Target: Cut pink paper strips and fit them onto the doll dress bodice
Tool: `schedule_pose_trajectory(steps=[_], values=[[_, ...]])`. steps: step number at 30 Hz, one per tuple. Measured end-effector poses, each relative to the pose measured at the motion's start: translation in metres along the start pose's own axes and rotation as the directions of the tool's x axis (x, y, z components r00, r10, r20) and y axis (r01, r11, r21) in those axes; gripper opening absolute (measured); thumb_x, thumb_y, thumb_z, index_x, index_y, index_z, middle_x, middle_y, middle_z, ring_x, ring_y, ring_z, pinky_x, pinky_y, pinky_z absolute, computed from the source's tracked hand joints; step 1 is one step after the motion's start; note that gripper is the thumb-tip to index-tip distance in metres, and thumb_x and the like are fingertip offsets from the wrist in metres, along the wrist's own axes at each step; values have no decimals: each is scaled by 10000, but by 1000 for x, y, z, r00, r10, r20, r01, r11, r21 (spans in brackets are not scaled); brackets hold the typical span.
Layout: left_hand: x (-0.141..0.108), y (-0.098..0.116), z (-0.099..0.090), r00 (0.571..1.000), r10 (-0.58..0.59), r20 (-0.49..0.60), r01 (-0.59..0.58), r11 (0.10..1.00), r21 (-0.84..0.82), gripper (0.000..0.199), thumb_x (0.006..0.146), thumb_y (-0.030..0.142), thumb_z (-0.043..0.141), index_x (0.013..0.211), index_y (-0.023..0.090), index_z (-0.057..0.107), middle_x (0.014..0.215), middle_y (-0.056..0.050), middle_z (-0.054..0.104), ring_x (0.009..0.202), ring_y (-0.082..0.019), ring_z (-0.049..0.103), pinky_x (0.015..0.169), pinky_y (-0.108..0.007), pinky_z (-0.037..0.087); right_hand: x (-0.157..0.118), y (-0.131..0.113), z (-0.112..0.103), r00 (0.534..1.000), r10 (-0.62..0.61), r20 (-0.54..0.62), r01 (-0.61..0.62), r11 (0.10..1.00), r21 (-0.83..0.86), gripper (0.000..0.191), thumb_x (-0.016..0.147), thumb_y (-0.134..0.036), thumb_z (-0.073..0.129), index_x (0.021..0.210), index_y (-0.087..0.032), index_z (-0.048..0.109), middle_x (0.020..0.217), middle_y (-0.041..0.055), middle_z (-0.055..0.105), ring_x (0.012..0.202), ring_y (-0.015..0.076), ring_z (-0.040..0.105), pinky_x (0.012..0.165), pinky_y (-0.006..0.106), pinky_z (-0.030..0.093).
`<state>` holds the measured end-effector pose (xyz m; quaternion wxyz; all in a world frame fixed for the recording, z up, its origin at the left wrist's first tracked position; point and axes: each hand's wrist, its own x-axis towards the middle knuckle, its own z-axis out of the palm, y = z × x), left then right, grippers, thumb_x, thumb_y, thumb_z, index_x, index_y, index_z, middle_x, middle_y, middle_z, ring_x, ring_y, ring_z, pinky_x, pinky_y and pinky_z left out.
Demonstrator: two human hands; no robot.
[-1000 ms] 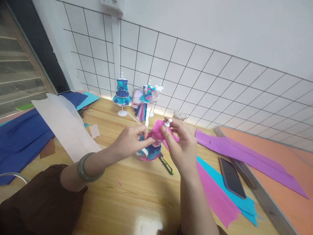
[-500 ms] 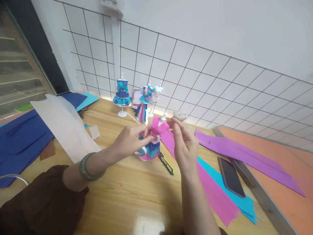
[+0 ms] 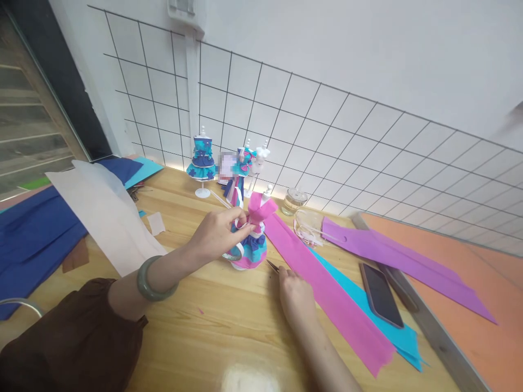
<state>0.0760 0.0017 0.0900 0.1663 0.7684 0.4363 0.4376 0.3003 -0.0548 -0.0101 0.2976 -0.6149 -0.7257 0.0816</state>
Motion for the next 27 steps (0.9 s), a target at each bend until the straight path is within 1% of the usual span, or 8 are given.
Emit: schedule_pose_trajectory(steps=[3,5,9,11,13,19,24,27], values=[[-1,-1,2,1000,0,-2,0,1000,-3,216,778,353,565,641,187,548,580,45,544,573,-95,488,548,-219,304,-4,1,-22,993,100,68,-108,986,129,121,802,-324,528,698,-273,560,583,51,560,536,245,531,455,335,336],[-1,-1,4,1000,2,2,-2,1000,-10,236,789,366,553,635,188,573,580,40,547,581,-96,490,554,-222,307,-5,-7,-39,970,214,115,-238,934,267,203,821,-420,498,750,-243,566,572,29,548,537,218,526,490,339,380],[-1,0,6,1000,11,18,-10,1000,-28,250,796,369,544,644,186,621,617,21,588,577,-99,484,557,-228,314,-5,-42,-67,912,358,201,-411,771,487,332,817,-522,483,842,-198,550,535,-38,395,456,103,353,435,241,267],[-1,0,7,1000,17,19,-17,999,-30,233,797,347,543,660,186,640,641,13,609,585,-102,489,570,-231,325,-2,-62,-72,897,325,300,-442,667,600,377,814,-553,470,910,-195,540,588,-40,370,454,82,293,423,228,202],[-2,1,6,1000,17,25,-16,999,-41,225,798,342,537,681,188,652,656,10,620,596,-105,496,583,-231,333,5,-77,-71,886,256,386,-458,610,646,389,824,-562,446,925,-196,530,605,-43,346,459,74,250,424,226,167],[-1,3,-1,996,-16,92,25,995,-92,229,785,341,524,659,187,636,596,28,569,548,-94,454,525,-225,299,38,-87,-61,898,116,424,-379,693,613,413,836,-566,421,653,-196,419,511,-65,272,436,65,171,423,234,100],[3,-1,-3,990,-36,135,56,987,-151,254,754,352,541,581,170,577,540,41,479,525,-86,403,490,-226,268,53,-83,-62,888,55,456,-350,724,594,422,861,-549,385,640,-191,415,486,-69,279,412,58,151,431,252,69],[5,-3,-4,985,-34,169,66,980,-187,259,749,385,553,606,174,602,545,40,489,533,-88,414,497,-227,277,55,-83,-65,882,30,470,-346,718,604,431,866,-539,386,611,-192,379,497,-68,274,421,58,149,432,253,68]])
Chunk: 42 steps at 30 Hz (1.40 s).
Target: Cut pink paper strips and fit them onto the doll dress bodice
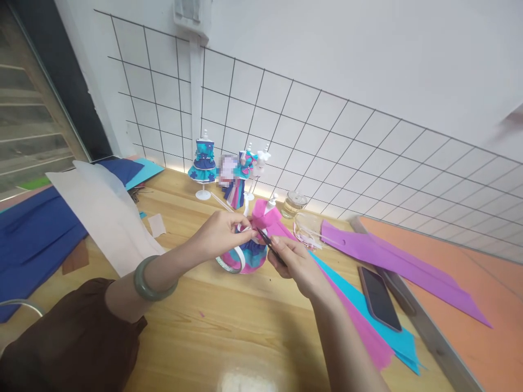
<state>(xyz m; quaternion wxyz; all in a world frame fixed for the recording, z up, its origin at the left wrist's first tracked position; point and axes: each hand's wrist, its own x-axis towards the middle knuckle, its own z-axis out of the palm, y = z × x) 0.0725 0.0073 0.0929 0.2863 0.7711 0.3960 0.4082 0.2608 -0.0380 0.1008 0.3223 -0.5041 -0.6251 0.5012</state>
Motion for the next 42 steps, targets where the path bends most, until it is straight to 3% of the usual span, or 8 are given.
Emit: schedule_pose_trajectory(steps=[5,13,20,27,33,42], values=[[1,2,-4,998,-33,62,39,995,-97,314,733,470,574,654,176,649,575,23,542,545,-95,449,494,-224,303,-1,-5,-2,1000,-16,16,16,1000,-4,436,865,-537,389,595,-195,368,508,-70,248,430,61,143,433,249,81],[2,-2,-3,988,-88,130,118,962,-248,340,681,514,623,687,174,628,517,48,442,444,-67,390,418,-198,296,-3,-1,-3,999,-25,42,28,997,-74,480,844,-586,375,564,-196,372,494,-59,262,432,69,164,432,257,87],[3,-4,-1,988,-75,132,109,956,-271,346,672,515,632,661,171,595,514,53,433,451,-63,387,425,-193,310,-1,7,0,1000,-19,-9,18,1000,-21,466,859,-562,370,565,-201,366,492,-65,232,434,74,148,445,267,78],[2,-4,-1,986,-76,146,114,956,-271,343,681,509,620,667,168,594,522,46,437,450,-68,395,407,-193,292,4,9,3,996,80,-32,-77,992,96,423,845,-554,419,826,-166,587,516,-65,323,409,48,161,420,241,69],[3,-6,0,996,-26,82,43,976,-214,339,690,498,617,651,162,593,568,43,457,511,-70,398,466,-200,297,9,8,8,994,92,-65,-84,990,114,473,824,-591,421,751,-160,604,516,-41,396,383,36,195,394,228,88],[3,-7,0,996,-21,84,35,984,-172,361,706,510,596,630,158,566,539,49,404,490,-65,349,461,-203,265,15,13,12,996,22,-91,-10,993,120,449,815,-580,449,733,-171,614,471,-53,347,374,39,183,387,229,80]])
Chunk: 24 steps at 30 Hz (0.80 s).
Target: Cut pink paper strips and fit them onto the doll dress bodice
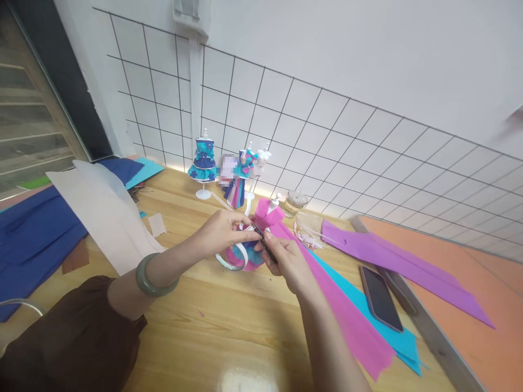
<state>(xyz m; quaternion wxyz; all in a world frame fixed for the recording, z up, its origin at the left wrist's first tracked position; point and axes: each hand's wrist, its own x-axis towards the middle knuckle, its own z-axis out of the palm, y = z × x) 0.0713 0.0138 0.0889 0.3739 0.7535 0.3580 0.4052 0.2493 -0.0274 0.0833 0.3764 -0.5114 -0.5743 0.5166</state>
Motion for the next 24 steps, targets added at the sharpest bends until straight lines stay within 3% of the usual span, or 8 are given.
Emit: schedule_pose_trajectory(steps=[6,11,19,24], values=[[1,-2,1,1000,11,1,-11,1000,3,384,697,538,599,629,160,580,555,43,449,503,-70,379,467,-205,282,2,0,0,999,-42,16,42,999,-9,426,838,-543,452,694,-164,584,421,-79,271,381,43,167,402,236,79],[1,-1,0,999,40,-1,-40,999,29,357,698,530,606,770,188,678,666,14,575,595,-99,490,536,-218,362,4,1,-2,998,-50,31,50,999,-20,417,841,-527,464,666,-164,570,407,-84,243,392,47,153,412,247,76],[0,-1,-1,1000,2,12,-2,1000,19,336,692,489,640,873,212,702,796,-7,671,707,-134,588,661,-244,448,-2,2,-8,997,-29,77,39,991,-128,438,873,-526,398,767,-160,614,484,-67,270,440,61,187,446,258,109],[1,-4,0,1000,-26,9,25,999,41,395,644,516,672,909,224,698,926,-21,684,828,-177,613,727,-270,461,-10,12,-14,1000,-3,-6,2,992,-126,433,879,-535,369,815,-165,585,505,-67,275,450,65,169,448,259,103]])
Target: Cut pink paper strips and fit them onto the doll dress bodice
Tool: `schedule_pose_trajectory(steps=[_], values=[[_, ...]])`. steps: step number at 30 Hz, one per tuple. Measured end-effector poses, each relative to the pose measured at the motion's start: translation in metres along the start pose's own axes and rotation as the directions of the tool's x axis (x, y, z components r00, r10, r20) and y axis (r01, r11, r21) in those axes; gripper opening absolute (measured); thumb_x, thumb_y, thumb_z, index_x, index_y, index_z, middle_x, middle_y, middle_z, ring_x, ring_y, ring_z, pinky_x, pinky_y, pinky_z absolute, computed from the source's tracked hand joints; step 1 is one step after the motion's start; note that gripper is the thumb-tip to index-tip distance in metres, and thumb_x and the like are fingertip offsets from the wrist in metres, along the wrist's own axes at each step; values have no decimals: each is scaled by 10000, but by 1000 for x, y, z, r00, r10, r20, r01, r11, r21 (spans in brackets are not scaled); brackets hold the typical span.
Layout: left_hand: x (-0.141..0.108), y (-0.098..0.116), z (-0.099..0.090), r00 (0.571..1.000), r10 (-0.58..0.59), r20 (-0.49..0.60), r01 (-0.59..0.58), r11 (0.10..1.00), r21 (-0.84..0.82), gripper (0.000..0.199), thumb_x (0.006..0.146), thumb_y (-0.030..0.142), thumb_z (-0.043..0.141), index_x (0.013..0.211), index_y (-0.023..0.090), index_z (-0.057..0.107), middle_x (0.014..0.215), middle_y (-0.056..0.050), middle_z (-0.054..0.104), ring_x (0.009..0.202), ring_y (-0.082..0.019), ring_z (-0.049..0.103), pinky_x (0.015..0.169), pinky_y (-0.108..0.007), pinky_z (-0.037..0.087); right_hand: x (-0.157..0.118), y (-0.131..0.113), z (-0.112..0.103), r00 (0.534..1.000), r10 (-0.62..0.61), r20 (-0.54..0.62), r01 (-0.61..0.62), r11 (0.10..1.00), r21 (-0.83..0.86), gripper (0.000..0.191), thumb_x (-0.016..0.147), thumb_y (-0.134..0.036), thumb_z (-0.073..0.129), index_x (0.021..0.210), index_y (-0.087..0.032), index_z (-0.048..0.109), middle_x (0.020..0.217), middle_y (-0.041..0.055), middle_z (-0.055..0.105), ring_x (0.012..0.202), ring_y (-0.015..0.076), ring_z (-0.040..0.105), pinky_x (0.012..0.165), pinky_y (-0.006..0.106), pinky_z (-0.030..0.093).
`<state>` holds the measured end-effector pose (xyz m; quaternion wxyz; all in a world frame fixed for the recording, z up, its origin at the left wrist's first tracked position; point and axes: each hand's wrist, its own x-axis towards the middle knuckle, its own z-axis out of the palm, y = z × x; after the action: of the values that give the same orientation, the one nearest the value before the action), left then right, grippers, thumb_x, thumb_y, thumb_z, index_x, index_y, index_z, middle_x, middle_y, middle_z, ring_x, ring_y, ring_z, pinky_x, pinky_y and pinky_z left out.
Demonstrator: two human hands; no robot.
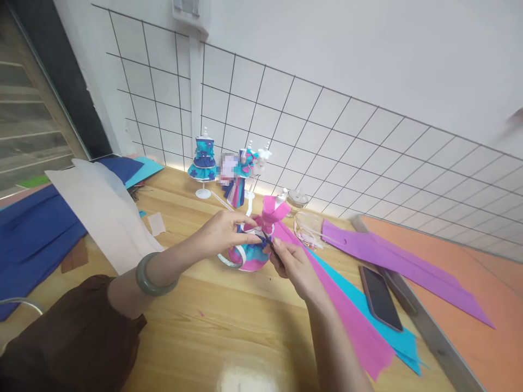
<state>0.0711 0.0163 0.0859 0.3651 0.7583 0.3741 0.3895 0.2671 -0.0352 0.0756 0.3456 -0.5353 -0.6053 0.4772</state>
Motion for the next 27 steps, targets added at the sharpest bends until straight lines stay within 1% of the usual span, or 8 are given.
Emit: schedule_pose_trajectory(steps=[7,10,13,17,19,21,25,27], values=[[1,-6,1,999,16,27,-16,1000,2,466,641,541,667,998,243,670,1073,-24,659,1016,-211,580,821,-286,453,-25,21,-13,987,100,128,-62,961,-271,453,868,-541,373,769,-162,601,526,-43,353,481,81,285,468,249,206],[0,-6,2,1000,13,28,-14,999,29,475,639,552,663,997,240,671,1096,-28,653,1007,-218,586,814,-295,456,-33,43,-13,985,147,87,-89,878,-470,424,829,-541,440,697,-174,606,566,-14,471,518,107,374,485,254,261],[-1,-5,2,999,16,30,-16,1000,26,473,645,540,664,1007,236,668,1103,-34,649,1004,-218,587,817,-295,453,-36,64,-8,991,132,-16,-118,815,-567,305,791,-476,528,800,-197,650,716,27,623,623,177,518,550,291,362],[-2,-4,2,999,5,34,-5,1000,3,474,645,542,660,1005,232,667,1080,-39,656,1007,-225,582,835,-300,443,-32,77,-5,996,-12,-90,-46,788,-614,186,754,-391,601,792,-221,666,807,87,653,739,274,583,651,395,428],[-2,-3,2,999,6,33,-7,1000,7,488,635,550,663,1009,236,667,1084,-36,654,1012,-226,579,837,-301,439,-28,70,-8,971,-182,-152,44,769,-638,170,754,-382,609,792,-227,668,860,107,647,824,305,580,727,445,431],[-2,-2,2,999,10,32,-10,1000,15,492,629,552,667,1014,244,667,1081,-29,655,1010,-222,578,829,-296,438,-21,53,-8,907,-335,-254,107,769,-631,237,771,-396,597,924,-224,654,967,112,634,938,313,560,805,482,421],[-2,2,0,1000,12,27,-13,999,43,429,641,517,673,977,250,680,1037,-12,670,962,-210,589,775,-274,439,-4,5,2,767,-485,-420,244,826,-509,506,763,-411,619,1230,-258,498,1120,99,589,1045,267,536,852,460,436],[-3,5,-1,999,22,36,-23,999,45,380,658,486,671,952,245,686,1007,-6,679,922,-199,597,751,-263,435,6,-13,11,748,-522,-410,323,826,-463,524,759,-393,629,1247,-279,474,1145,81,581,1071,247,530,884,444,425]])
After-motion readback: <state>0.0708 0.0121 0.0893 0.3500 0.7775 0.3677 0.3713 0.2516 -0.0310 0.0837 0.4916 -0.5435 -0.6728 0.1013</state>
